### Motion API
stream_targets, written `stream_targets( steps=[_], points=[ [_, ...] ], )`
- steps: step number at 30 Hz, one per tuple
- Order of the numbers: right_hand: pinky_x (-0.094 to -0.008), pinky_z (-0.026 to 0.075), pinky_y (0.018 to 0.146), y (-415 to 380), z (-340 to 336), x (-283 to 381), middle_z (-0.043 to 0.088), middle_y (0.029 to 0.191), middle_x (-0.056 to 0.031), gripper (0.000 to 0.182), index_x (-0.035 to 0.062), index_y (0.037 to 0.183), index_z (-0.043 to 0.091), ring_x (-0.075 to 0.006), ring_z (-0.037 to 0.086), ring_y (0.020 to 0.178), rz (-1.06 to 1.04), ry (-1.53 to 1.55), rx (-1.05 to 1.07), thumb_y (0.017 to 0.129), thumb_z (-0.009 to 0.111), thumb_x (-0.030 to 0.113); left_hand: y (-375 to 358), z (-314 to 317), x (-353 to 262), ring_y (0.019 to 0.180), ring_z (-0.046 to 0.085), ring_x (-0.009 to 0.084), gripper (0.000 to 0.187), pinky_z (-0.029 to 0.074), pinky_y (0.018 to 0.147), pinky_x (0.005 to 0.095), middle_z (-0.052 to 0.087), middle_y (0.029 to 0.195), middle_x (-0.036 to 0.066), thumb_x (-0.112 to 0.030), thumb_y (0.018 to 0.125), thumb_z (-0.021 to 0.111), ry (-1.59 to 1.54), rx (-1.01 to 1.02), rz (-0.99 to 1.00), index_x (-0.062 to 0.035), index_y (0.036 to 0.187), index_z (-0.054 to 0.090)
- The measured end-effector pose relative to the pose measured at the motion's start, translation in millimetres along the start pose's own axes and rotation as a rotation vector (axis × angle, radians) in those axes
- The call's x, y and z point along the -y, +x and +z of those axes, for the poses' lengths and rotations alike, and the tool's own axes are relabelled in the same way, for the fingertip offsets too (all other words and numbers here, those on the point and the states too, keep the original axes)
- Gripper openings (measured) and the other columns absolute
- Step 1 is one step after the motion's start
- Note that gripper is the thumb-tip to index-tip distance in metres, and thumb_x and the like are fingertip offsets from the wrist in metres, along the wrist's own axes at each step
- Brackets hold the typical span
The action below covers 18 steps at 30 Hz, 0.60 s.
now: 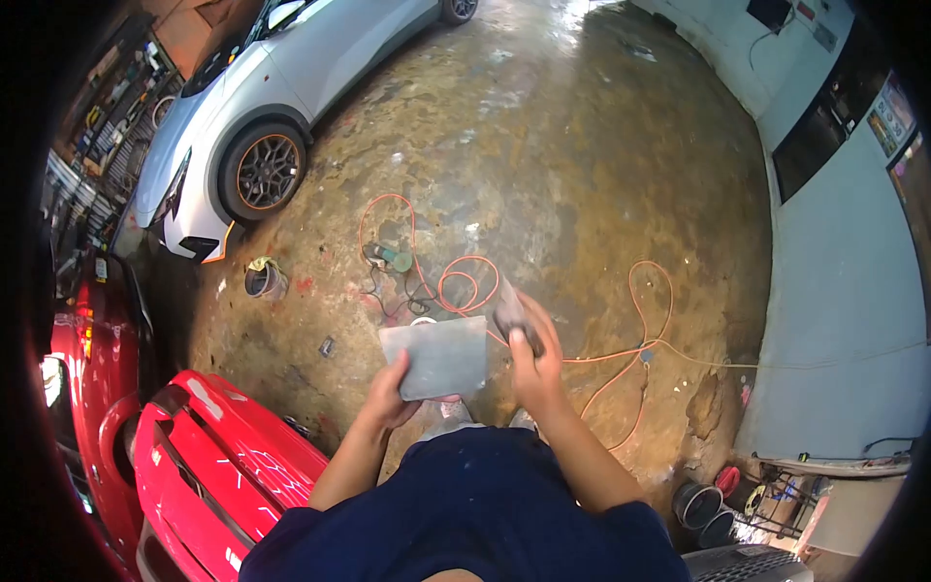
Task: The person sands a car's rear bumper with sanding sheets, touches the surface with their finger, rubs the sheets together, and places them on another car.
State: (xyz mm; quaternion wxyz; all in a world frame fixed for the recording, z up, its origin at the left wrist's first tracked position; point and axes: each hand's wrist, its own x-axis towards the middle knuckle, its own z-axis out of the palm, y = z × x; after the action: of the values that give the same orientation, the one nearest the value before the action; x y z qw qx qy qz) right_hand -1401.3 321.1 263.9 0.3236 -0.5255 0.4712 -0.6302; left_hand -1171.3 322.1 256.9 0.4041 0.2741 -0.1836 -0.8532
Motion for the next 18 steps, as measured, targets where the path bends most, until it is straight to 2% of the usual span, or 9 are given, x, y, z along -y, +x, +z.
stream_targets(
  steps=[1,5,8,9,11,14,15,17,18],
  points=[
    [-0.0423,0.04,0.108,-12,-7,-4,0.056,0.136,-0.0226,0.036,-0.0026,0.13,0.057,-0.0348,0.053,0.128,-0.114,-0.08,0.034,0.097,0.052,0.009,2,-3,-4,0.119,0.061,0.0384,0.057,0.06,0.085,0.0572,0.056,0.134,0.024,-0.037,0.104,0.049,0.052,-0.058,0.042,0.0052,0.142,0.042],
    [-0.047,0.043,0.105,-45,-11,18,0.056,0.134,-0.0258,0.038,-0.0026,0.132,0.054,-0.0387,0.056,0.124,-0.364,-0.18,0.194,0.095,0.053,0.008,8,-10,-19,0.103,0.069,0.0356,0.052,0.065,0.071,0.0479,0.063,0.123,0.025,-0.028,0.101,0.053,-0.026,-0.036,0.035,0.0087,0.137,0.043],
    [-0.0481,0.045,0.103,-39,-4,7,0.055,0.134,-0.0264,0.039,-0.0023,0.132,0.054,-0.0403,0.058,0.121,-0.477,-0.084,0.175,0.095,0.053,0.009,9,-20,-28,0.102,0.069,0.0347,0.051,0.066,0.071,0.0466,0.063,0.122,0.024,-0.024,0.098,0.058,0.071,0.049,-0.06,0.0079,0.136,0.045],
    [-0.0473,0.045,0.103,-28,-12,5,0.055,0.135,-0.0259,0.038,-0.0027,0.131,0.053,-0.0388,0.057,0.121,-0.489,-0.189,0.179,0.095,0.054,0.01,8,-19,-29,0.102,0.069,0.0347,0.051,0.065,0.07,0.0465,0.064,0.121,0.024,-0.023,0.097,0.059,0.089,0.069,-0.076,0.0077,0.136,0.045],
    [-0.0464,0.045,0.103,-9,-22,5,0.055,0.136,-0.0253,0.037,-0.0034,0.13,0.053,-0.0372,0.057,0.121,-0.368,-0.16,0.198,0.095,0.055,0.011,2,-9,-34,0.101,0.07,0.0347,0.052,0.065,0.068,0.0464,0.065,0.119,0.023,-0.021,0.096,0.061,0.125,0.111,-0.106,0.0072,0.136,0.045],
    [-0.0431,0.047,0.099,4,-29,12,0.056,0.135,-0.0227,0.031,-0.0009,0.126,0.056,-0.0341,0.056,0.122,-0.266,-0.103,0.183,0.096,0.056,0.009,-12,5,-36,0.108,0.067,0.0332,0.051,0.062,0.078,0.0469,0.065,0.121,0.021,-0.021,0.097,0.06,0.407,-0.02,-0.087,0.0054,0.138,0.046],
    [-0.0422,0.048,0.098,7,-34,16,0.056,0.134,-0.0218,0.03,0.0001,0.125,0.057,-0.0337,0.057,0.121,-0.204,-0.105,0.182,0.096,0.056,0.008,-9,-7,-32,0.116,0.063,0.0324,0.05,0.054,0.094,0.0448,0.063,0.126,0.018,-0.013,0.094,0.061,0.693,-0.025,-0.013,0.0015,0.141,0.047],
    [-0.0383,0.052,0.094,14,-41,32,0.058,0.131,-0.0176,0.032,0.0052,0.123,0.06,-0.0324,0.059,0.119,-0.087,-0.254,0.223,0.091,0.061,0.003,-10,21,-46,0.121,0.06,0.033,0.052,0.049,0.1,0.042,0.062,0.131,0.017,-0.006,0.091,0.061,1.205,0.153,0.15,-0.0015,0.142,0.049],
    [-0.0383,0.052,0.093,13,-40,43,0.058,0.13,-0.0165,0.035,0.0059,0.123,0.06,-0.0322,0.06,0.117,-0.167,-0.404,0.34,0.088,0.062,0.003,-10,33,-49,0.123,0.058,0.0333,0.054,0.047,0.103,0.0406,0.061,0.133,0.016,-0.003,0.09,0.061,1.457,0.248,0.231,-0.003,0.142,0.049]
  ],
)
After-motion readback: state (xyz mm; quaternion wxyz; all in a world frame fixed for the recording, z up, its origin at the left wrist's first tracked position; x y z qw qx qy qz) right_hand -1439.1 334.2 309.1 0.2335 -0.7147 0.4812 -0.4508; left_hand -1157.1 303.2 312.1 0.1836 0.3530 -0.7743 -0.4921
